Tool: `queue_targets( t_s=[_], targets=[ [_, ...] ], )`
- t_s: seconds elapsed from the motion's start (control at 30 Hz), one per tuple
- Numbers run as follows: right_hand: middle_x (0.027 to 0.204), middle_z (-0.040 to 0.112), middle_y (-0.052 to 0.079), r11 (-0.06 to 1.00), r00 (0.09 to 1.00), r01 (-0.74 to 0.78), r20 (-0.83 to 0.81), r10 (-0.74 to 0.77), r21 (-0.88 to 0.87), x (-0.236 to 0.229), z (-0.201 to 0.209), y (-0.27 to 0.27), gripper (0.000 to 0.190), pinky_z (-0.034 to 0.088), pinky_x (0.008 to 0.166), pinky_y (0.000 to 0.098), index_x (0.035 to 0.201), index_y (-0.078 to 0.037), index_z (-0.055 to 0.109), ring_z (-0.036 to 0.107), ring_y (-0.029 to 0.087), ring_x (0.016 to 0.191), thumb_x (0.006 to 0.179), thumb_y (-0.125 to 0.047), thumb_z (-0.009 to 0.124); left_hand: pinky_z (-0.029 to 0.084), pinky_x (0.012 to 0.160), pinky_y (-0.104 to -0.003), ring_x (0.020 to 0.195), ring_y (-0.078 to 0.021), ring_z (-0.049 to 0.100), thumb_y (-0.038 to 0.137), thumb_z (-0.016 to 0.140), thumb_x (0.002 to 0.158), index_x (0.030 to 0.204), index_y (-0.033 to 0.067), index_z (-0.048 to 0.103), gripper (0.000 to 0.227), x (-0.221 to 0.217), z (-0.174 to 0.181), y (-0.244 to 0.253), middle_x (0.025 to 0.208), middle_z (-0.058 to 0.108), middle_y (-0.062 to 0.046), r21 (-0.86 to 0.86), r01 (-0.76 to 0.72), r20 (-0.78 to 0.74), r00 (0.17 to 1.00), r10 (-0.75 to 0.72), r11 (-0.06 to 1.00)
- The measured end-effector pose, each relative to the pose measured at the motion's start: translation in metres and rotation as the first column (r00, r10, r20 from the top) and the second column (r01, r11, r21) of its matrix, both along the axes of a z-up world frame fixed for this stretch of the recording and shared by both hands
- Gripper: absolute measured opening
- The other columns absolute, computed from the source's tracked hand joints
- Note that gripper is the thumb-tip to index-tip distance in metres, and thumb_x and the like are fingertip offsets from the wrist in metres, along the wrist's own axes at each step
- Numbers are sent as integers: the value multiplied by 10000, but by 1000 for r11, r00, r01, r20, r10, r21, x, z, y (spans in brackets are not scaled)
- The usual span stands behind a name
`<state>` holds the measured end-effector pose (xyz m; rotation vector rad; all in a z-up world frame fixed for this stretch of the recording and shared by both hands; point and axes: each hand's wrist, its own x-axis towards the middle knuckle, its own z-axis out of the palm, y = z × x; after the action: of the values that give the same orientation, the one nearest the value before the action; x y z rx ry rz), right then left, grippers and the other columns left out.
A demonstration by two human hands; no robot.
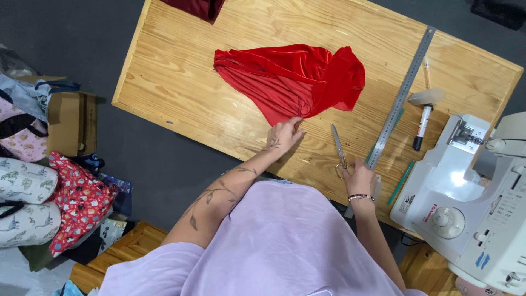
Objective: The person cuts a piece of red fabric using scissors on a wooden table. They trim the edges, unfold the fabric to check the shape, and then cut a small strip from the top edge.
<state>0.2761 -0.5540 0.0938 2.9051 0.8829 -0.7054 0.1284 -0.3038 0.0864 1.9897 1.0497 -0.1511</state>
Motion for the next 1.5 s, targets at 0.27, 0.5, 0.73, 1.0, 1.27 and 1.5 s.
queue_targets(
  t_s=[0.27,0.5,0.73,1.0,1.27,1.5],
  targets=[
    [1028,732,50,986,969,159,-201,-144,57,7,-19,-17,481,531,954,442,1105,-207,676,671,301,1113,712,-427,845,599,808,-462,943,-289,749,414,666,881,999,310,716,165,22,-42,-9,861,762,0,35,-126,-32,991,127,991],
    [934,713,91,979,941,184,-301,-151,86,3,-31,-19,292,547,911,439,980,-150,701,699,311,1047,771,-340,775,569,837,-518,929,-384,736,334,620,816,889,215,649,143,-25,10,-4,836,741,-99,-5,121,-40,992,-121,993],
    [986,721,143,947,899,294,-372,-230,126,4,-17,-9,302,540,906,452,1102,-129,618,681,340,1081,895,-326,715,567,837,-528,919,-401,733,292,576,847,903,166,635,150,-75,20,-7,908,745,-128,28,288,-77,956,-285,957],
    [959,789,110,938,770,346,-570,-285,-1,15,33,7,585,476,959,446,965,-107,795,662,320,1131,995,-503,366,581,842,-481,935,-337,732,325,589,912,974,196,659,159,-53,28,-15,953,734,-81,49,188,13,982,-188,981],
    [923,737,71,888,624,460,-710,-326,-4,15,32,0,315,474,622,274,1011,-34,705,533,154,791,921,-268,513,519,910,-308,885,-266,744,296,538,935,949,279,568,37,-19,11,-19,867,690,-41,-133,-21,-33,999,17,991],
    [896,802,73,976,779,214,-608,-155,27,32,23,-3,383,499,913,389,1156,-79,722,696,270,1047,951,-383,609,575,892,-431,1001,-267,741,311,655,865,995,206,683,169,0,-34,-80,881,766,-15,-76,391,47,920,-389,917]
  ],
)
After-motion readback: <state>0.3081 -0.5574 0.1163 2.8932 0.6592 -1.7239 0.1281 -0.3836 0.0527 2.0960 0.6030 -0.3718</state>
